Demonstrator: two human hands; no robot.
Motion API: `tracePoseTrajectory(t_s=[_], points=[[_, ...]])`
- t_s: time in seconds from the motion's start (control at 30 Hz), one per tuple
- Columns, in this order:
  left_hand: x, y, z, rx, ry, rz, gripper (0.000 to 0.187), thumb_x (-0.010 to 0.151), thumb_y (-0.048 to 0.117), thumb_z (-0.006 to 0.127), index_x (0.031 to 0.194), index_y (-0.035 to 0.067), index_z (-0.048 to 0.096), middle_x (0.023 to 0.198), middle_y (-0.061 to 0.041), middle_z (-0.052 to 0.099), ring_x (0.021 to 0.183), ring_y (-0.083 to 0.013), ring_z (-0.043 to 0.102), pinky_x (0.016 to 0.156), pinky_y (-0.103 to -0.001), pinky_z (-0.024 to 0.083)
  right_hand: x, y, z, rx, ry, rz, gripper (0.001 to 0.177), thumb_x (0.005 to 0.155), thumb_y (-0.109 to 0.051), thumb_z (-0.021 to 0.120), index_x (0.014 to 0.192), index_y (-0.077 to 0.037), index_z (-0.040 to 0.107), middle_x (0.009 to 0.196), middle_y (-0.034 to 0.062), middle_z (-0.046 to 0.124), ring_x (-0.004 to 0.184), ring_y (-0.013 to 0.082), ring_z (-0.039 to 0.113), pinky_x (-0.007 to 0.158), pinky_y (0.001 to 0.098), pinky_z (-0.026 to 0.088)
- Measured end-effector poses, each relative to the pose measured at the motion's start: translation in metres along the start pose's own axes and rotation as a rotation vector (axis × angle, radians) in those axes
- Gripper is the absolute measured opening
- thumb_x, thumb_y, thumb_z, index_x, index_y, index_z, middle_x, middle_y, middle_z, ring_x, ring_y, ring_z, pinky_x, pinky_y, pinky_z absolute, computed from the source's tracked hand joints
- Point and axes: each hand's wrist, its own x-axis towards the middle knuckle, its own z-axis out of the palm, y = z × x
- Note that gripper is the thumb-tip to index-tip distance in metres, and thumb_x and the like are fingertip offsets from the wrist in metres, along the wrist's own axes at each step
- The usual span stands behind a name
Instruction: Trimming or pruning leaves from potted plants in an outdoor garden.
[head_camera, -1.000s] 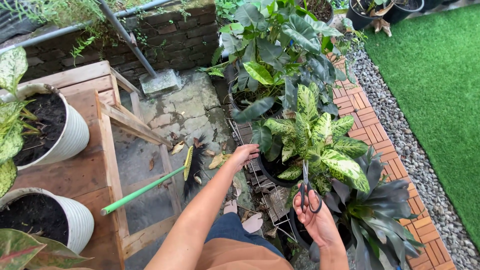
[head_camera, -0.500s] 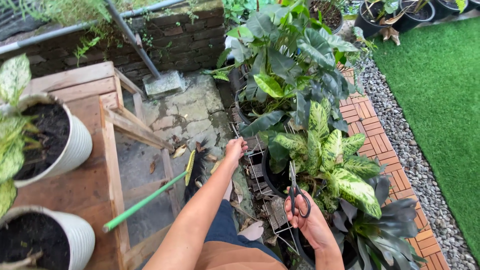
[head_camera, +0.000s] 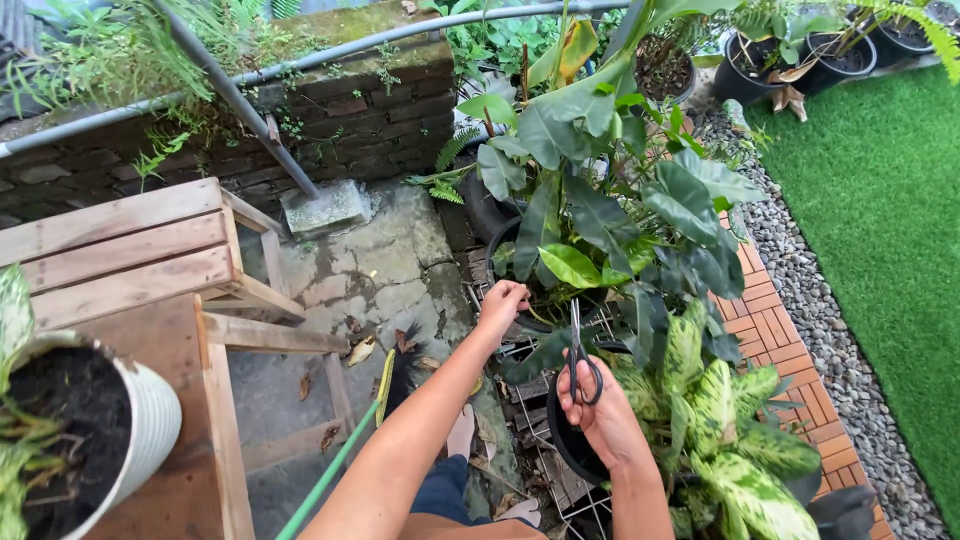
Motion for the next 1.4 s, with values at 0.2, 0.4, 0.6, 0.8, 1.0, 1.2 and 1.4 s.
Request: tracePoseTrajectory(t_s=[0.2,0.4,0.6,0.8,1.0,1.2,1.4], points=[[0.068,-0.011,0.000,0.092,0.061,0.259,0.028,0.093,0.025,0.069,0.112,0.004,0.071,0.107,-0.012,0.074,0.093,-0.0217,0.069,0.082,-0.033,0.055,0.067,-0.024,0.014,-0.050,0.077,-0.042,0.031,0.099,-0.034,0.060,0.118,-0.009,0.059,0.084,0.0027,0.065,0.066,0.0109,0.061,0.049,0.0221,0.045],[0.089,0.010,0.021,0.280,-0.028,0.353,0.035,0.097,0.016,0.072,0.130,0.005,0.075,0.155,-0.029,0.029,0.146,-0.0320,0.033,0.108,-0.039,0.044,0.113,-0.027,0.013,-0.099,0.145,-0.043,0.030,0.099,-0.037,0.062,0.111,-0.010,0.058,0.084,0.0024,0.065,0.068,0.0109,0.061,0.050,0.0239,0.044],[0.047,0.006,0.074,0.191,-0.177,0.445,0.047,0.091,0.008,0.056,0.138,0.006,0.061,0.144,-0.016,0.058,0.124,-0.0282,0.063,0.102,-0.034,0.052,0.116,-0.027,0.016,-0.103,0.169,-0.045,0.028,0.099,-0.037,0.062,0.112,-0.012,0.060,0.084,0.0001,0.064,0.068,0.0095,0.059,0.052,0.0234,0.043],[0.017,0.008,0.083,0.138,-0.195,0.455,0.040,0.094,0.005,0.056,0.134,0.002,0.063,0.146,-0.013,0.054,0.123,-0.0263,0.063,0.101,-0.034,0.051,0.114,-0.023,0.001,-0.110,0.201,-0.032,0.027,0.100,-0.038,0.060,0.110,-0.013,0.061,0.084,-0.0001,0.065,0.068,0.0091,0.059,0.053,0.0228,0.043],[-0.013,0.035,0.067,0.157,-0.235,0.339,0.036,0.094,0.007,0.058,0.129,0.002,0.064,0.146,-0.011,0.053,0.116,-0.0252,0.066,0.096,-0.033,0.054,0.115,-0.016,-0.005,-0.100,0.167,-0.020,0.027,0.101,-0.038,0.061,0.109,-0.011,0.060,0.085,0.0002,0.065,0.069,0.0092,0.060,0.053,0.0232,0.044],[-0.010,0.004,0.060,0.081,-0.130,0.400,0.039,0.093,0.007,0.061,0.131,0.001,0.064,0.145,-0.012,0.054,0.117,-0.0191,0.064,0.096,-0.032,0.054,0.107,-0.006,-0.002,-0.088,0.168,0.027,0.031,0.098,-0.037,0.062,0.115,-0.011,0.060,0.084,0.0005,0.065,0.068,0.0093,0.061,0.051,0.0228,0.044],[-0.006,-0.004,0.033,0.032,0.002,0.277,0.046,0.091,0.020,0.069,0.132,0.000,0.063,0.141,-0.014,0.056,0.104,-0.0219,0.070,0.092,-0.031,0.055,0.101,0.010,-0.018,-0.213,0.249,0.060,0.037,0.096,-0.035,0.065,0.120,-0.008,0.057,0.085,0.0050,0.067,0.066,0.0111,0.063,0.050,0.0226,0.047]])
